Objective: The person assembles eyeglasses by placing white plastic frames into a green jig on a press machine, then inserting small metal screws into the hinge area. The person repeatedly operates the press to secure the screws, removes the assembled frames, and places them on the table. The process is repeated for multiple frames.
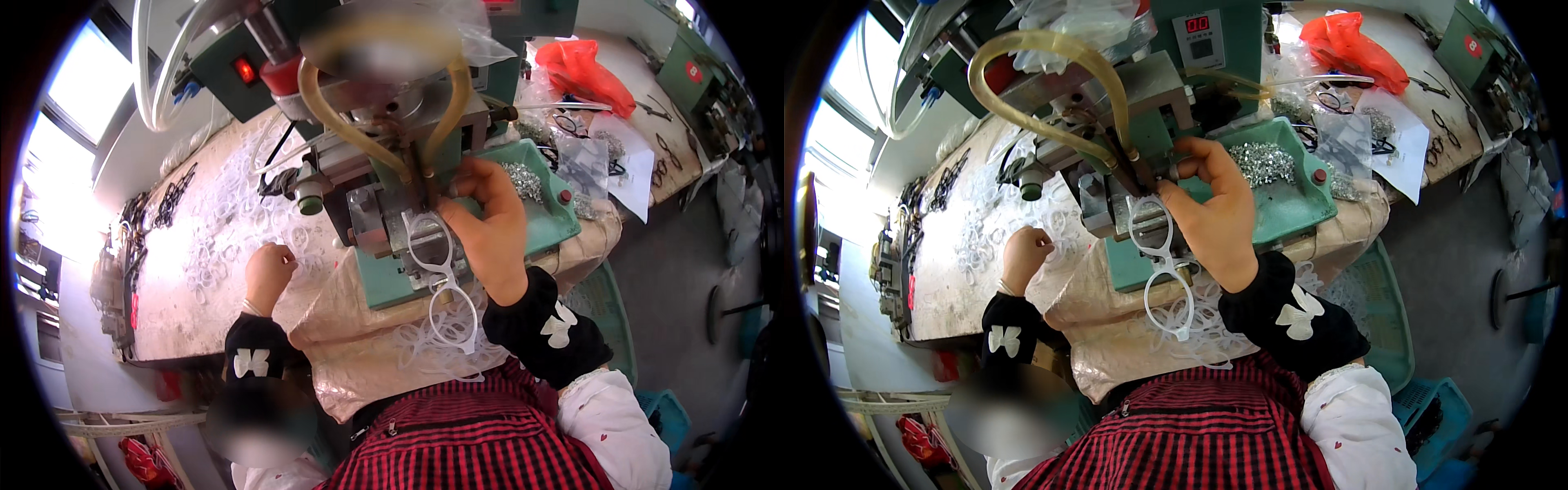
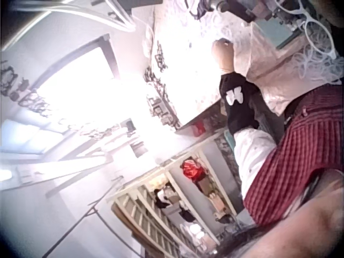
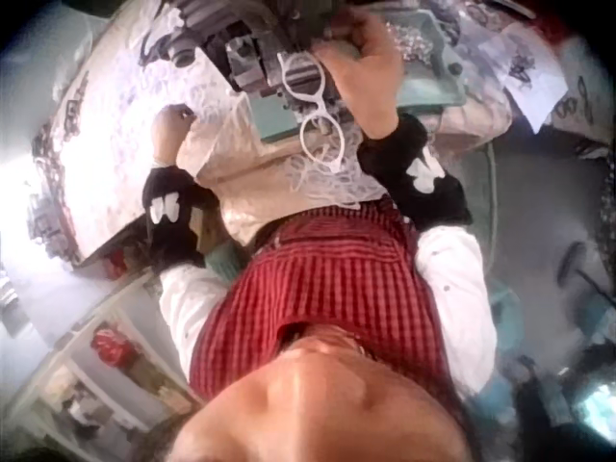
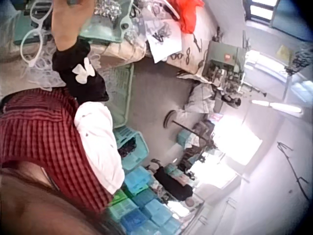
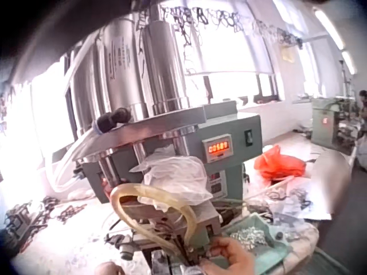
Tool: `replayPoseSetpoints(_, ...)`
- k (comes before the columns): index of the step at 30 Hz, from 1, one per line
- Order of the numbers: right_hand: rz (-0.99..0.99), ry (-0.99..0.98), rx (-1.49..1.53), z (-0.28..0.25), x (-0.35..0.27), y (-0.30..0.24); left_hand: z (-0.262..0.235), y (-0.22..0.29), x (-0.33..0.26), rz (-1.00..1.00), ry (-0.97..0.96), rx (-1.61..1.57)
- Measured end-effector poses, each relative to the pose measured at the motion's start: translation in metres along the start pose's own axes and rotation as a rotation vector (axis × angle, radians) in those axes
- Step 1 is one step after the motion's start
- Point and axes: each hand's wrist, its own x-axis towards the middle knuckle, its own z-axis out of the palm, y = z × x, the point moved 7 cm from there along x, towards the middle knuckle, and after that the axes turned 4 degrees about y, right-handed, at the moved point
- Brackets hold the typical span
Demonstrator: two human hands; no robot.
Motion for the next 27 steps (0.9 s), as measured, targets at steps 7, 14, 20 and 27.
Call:
replayPoseSetpoints(7,0.1,-0.057,0.269,0.016,-0.001,-0.008,-0.118,0.009,0.002,-0.102,0.381,-0.319)
replayPoseSetpoints(14,-0.155,-0.18,-0.164,-0.001,-0.011,-0.035,-0.034,-0.049,-0.013,-0.021,0.881,-1.564)
replayPoseSetpoints(20,-0.279,0.024,-1.263,-0.115,-0.001,0.014,-0.015,-0.042,0.018,-0.025,0.873,-1.934)
replayPoseSetpoints(27,-0.528,0.027,-1.308,-0.083,0.026,0.042,-0.057,-0.034,0.032,-0.082,0.979,-1.621)
